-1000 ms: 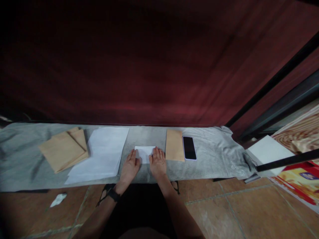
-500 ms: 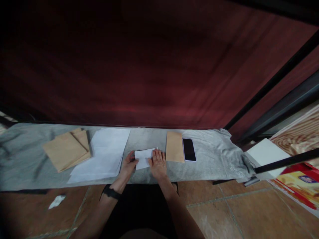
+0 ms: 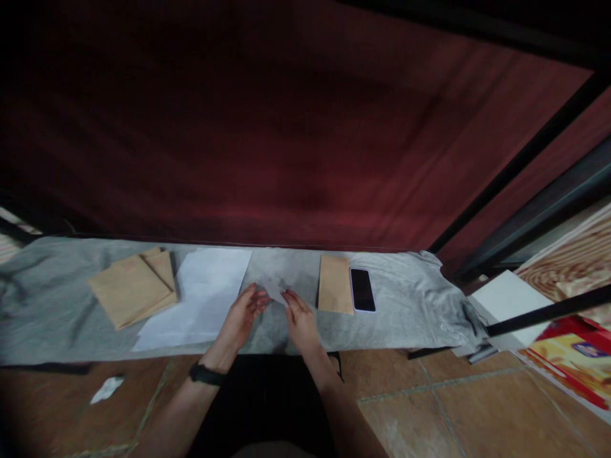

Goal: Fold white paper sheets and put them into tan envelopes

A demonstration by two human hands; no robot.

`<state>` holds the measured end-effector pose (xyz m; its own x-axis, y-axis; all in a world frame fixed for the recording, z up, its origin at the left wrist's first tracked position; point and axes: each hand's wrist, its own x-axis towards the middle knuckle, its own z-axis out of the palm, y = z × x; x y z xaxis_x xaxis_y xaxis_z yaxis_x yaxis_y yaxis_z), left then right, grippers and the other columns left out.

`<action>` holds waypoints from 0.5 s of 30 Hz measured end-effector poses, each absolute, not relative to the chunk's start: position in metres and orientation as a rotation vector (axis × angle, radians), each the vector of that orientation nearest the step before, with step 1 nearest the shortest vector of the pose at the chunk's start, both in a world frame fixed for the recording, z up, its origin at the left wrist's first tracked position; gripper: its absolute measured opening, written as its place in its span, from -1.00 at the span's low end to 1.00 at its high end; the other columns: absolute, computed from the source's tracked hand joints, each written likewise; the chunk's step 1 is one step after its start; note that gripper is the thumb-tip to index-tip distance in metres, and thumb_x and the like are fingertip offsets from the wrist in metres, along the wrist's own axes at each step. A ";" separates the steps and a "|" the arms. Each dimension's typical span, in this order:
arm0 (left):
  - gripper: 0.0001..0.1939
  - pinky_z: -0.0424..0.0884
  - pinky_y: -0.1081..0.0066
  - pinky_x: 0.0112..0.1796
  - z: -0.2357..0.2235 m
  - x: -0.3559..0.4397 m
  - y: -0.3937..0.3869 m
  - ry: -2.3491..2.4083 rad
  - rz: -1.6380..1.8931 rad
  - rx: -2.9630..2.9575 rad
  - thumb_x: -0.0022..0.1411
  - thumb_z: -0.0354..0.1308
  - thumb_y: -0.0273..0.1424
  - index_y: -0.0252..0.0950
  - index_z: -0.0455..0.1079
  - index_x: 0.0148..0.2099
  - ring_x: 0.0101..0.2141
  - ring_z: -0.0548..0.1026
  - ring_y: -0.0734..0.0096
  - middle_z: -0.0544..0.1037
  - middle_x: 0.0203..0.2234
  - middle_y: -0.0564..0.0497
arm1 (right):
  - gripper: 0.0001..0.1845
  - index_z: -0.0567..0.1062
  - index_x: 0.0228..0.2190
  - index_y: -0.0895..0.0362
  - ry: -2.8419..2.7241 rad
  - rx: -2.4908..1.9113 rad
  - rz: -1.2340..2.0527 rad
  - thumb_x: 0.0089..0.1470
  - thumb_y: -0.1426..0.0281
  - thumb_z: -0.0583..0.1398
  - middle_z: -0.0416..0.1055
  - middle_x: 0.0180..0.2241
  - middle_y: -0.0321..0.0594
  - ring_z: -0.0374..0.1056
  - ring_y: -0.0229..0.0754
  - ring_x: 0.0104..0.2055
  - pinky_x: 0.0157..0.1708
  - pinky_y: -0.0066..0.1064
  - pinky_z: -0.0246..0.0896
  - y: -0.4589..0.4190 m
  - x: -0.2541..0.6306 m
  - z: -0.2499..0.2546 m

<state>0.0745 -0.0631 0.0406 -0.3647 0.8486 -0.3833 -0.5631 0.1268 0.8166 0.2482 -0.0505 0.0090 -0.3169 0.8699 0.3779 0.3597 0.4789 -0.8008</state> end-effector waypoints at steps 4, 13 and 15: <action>-0.50 0.44 0.41 -0.21 0.039 0.077 -0.069 1.322 1.497 0.317 0.08 0.38 -0.35 -0.24 0.41 0.08 -0.18 0.55 0.37 0.57 -0.16 -0.05 | -0.69 0.59 -0.08 -0.02 -1.438 -1.007 1.079 0.26 0.19 0.13 0.59 -0.08 -0.26 0.48 -0.08 -0.01 0.03 -0.27 0.36 -0.052 0.236 0.025; -0.26 0.40 0.42 -0.34 0.015 0.069 -0.077 1.379 1.398 0.680 -0.02 0.35 -0.42 -0.27 0.32 0.25 -0.44 0.51 0.43 0.54 -0.45 0.10 | -0.57 0.59 -0.21 0.04 -0.858 -1.011 1.473 -0.10 0.08 0.38 0.62 -0.20 -0.23 0.50 -0.09 -0.23 -0.25 -0.32 0.42 -0.058 0.231 0.020; -0.29 0.40 0.42 -0.36 0.014 0.064 -0.076 1.468 1.360 0.933 0.01 0.29 -0.44 -0.30 0.33 0.25 -0.49 0.46 0.44 0.49 -0.54 0.15 | -0.51 0.57 -0.21 0.06 -0.812 -1.053 1.496 -0.17 0.09 0.41 0.61 -0.23 -0.20 0.50 -0.08 -0.27 -0.33 -0.33 0.41 -0.055 0.240 0.015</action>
<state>0.0643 -0.0758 0.0136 -0.3097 0.9433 -0.1198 -0.0475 0.1105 0.9927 0.2401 -0.0554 0.0154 -0.0252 0.9817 -0.1888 -0.3766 -0.1842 -0.9079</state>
